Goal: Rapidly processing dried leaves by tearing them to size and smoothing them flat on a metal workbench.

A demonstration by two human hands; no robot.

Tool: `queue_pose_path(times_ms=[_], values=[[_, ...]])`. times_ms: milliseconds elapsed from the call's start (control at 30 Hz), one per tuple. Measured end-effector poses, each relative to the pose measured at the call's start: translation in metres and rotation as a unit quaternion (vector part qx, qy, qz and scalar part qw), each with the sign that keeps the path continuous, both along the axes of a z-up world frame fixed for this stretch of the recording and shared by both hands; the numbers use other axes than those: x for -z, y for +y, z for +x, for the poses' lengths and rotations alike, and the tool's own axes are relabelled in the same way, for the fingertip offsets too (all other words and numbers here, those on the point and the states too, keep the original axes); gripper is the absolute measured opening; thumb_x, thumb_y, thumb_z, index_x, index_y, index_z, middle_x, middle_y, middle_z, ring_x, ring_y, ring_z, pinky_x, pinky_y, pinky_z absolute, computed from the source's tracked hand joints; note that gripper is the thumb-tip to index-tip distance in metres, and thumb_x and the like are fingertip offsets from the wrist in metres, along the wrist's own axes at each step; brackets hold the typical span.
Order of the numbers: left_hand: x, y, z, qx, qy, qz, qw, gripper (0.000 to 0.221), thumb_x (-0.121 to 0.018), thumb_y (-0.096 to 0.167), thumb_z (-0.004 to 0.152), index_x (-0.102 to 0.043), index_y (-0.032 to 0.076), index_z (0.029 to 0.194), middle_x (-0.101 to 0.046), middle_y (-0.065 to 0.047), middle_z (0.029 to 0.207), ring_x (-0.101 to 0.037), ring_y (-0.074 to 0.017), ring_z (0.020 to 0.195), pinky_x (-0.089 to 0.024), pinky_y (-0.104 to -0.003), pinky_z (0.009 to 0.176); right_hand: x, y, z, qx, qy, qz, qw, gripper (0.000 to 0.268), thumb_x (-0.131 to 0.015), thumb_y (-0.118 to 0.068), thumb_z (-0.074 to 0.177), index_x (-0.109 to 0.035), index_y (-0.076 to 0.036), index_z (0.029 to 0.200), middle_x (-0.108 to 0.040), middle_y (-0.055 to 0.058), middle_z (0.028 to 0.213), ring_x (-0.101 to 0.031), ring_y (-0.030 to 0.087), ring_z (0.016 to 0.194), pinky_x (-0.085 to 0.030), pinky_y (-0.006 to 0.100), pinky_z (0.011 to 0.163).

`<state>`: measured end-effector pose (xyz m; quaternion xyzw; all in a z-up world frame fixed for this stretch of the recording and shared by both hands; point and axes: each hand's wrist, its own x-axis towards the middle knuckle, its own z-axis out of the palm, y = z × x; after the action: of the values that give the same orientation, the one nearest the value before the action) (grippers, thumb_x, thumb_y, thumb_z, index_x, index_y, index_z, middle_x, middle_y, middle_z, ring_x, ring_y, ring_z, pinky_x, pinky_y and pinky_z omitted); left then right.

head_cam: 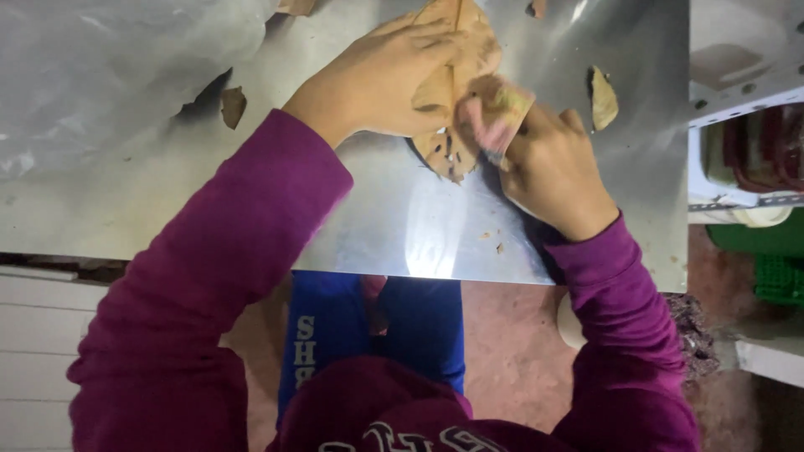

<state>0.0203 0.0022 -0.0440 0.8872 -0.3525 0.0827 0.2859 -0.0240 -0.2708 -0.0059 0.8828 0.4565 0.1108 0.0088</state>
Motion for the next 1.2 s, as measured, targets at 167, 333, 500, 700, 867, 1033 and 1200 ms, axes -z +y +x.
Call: queue_pose_path(times_ms=[167, 333, 500, 700, 867, 1033, 1200], values=[[-0.010, -0.006, -0.007, 0.011, -0.027, 0.001, 1.000, 0.092, -0.076, 0.070, 0.085, -0.060, -0.007, 0.134, -0.054, -0.025, 0.149, -0.041, -0.0357, 0.144, -0.022, -0.047, 0.120, 0.010, 0.007, 0.001, 0.032, -0.137, 0.006, 0.990, 0.014, -0.077, -0.017, 0.096, -0.069, -0.005, 0.096, -0.060, 0.011, 0.094, -0.054, 0.029, 0.077, -0.037, 0.040, 0.068], [-0.013, -0.015, -0.020, -0.030, 0.010, 0.025, 0.999, 0.119, -0.081, 0.083, 0.064, -0.049, -0.002, 0.141, -0.041, -0.018, 0.159, -0.024, -0.0310, 0.151, -0.006, -0.051, 0.121, 0.011, 0.002, 0.007, -0.001, -0.065, 0.031, 0.997, 0.023, -0.073, -0.007, 0.093, -0.070, -0.007, 0.117, -0.066, 0.014, 0.109, -0.059, 0.034, 0.091, -0.034, 0.043, 0.068], [-0.012, -0.015, -0.016, -0.037, 0.025, 0.052, 0.998, 0.130, -0.082, 0.088, 0.057, -0.047, -0.002, 0.143, -0.033, -0.019, 0.164, -0.017, -0.0295, 0.154, -0.001, -0.052, 0.122, -0.015, -0.001, 0.001, -0.110, 0.071, 0.058, 0.990, 0.030, -0.069, 0.002, 0.080, -0.072, -0.005, 0.110, -0.069, 0.016, 0.130, -0.063, 0.033, 0.112, -0.033, 0.043, 0.083], [-0.012, -0.015, -0.017, -0.025, 0.048, 0.073, 0.996, 0.131, -0.079, 0.092, 0.058, -0.045, 0.000, 0.143, -0.038, -0.014, 0.160, -0.021, -0.0303, 0.150, -0.003, -0.057, 0.118, 0.005, -0.006, 0.009, -0.014, -0.011, 0.040, 0.999, 0.025, -0.050, -0.016, 0.109, -0.071, -0.003, 0.110, -0.058, 0.011, 0.085, -0.054, 0.030, 0.073, -0.033, 0.044, 0.075], [-0.021, -0.016, -0.020, -0.023, 0.102, 0.099, 0.990, 0.135, -0.078, 0.091, 0.058, -0.037, 0.002, 0.151, -0.034, -0.013, 0.162, -0.019, -0.0292, 0.151, 0.001, -0.056, 0.118, -0.001, -0.013, -0.006, -0.050, 0.030, 0.049, 0.997, 0.027, -0.064, 0.006, 0.075, -0.072, -0.005, 0.099, -0.065, 0.018, 0.120, -0.058, 0.038, 0.103, -0.029, 0.047, 0.080], [-0.024, -0.014, -0.020, -0.017, 0.078, 0.115, 0.990, 0.145, -0.072, 0.095, 0.059, -0.030, -0.005, 0.156, -0.027, -0.015, 0.166, -0.007, -0.0279, 0.155, 0.007, -0.052, 0.120, 0.010, -0.026, -0.010, 0.032, 0.107, 0.039, 0.993, 0.012, -0.059, -0.003, 0.076, -0.069, -0.006, 0.080, -0.041, 0.005, 0.085, -0.048, 0.028, 0.096, -0.027, 0.048, 0.094], [-0.025, -0.012, -0.020, -0.022, 0.087, 0.092, 0.992, 0.143, -0.080, 0.091, 0.052, -0.036, -0.003, 0.150, -0.027, -0.016, 0.166, -0.007, -0.0296, 0.154, 0.004, -0.054, 0.120, -0.014, 0.001, -0.021, 0.035, 0.066, 0.042, 0.996, 0.047, -0.058, 0.009, 0.083, -0.066, 0.000, 0.129, -0.045, 0.023, 0.141, -0.052, 0.045, 0.118, -0.032, 0.059, 0.093]])
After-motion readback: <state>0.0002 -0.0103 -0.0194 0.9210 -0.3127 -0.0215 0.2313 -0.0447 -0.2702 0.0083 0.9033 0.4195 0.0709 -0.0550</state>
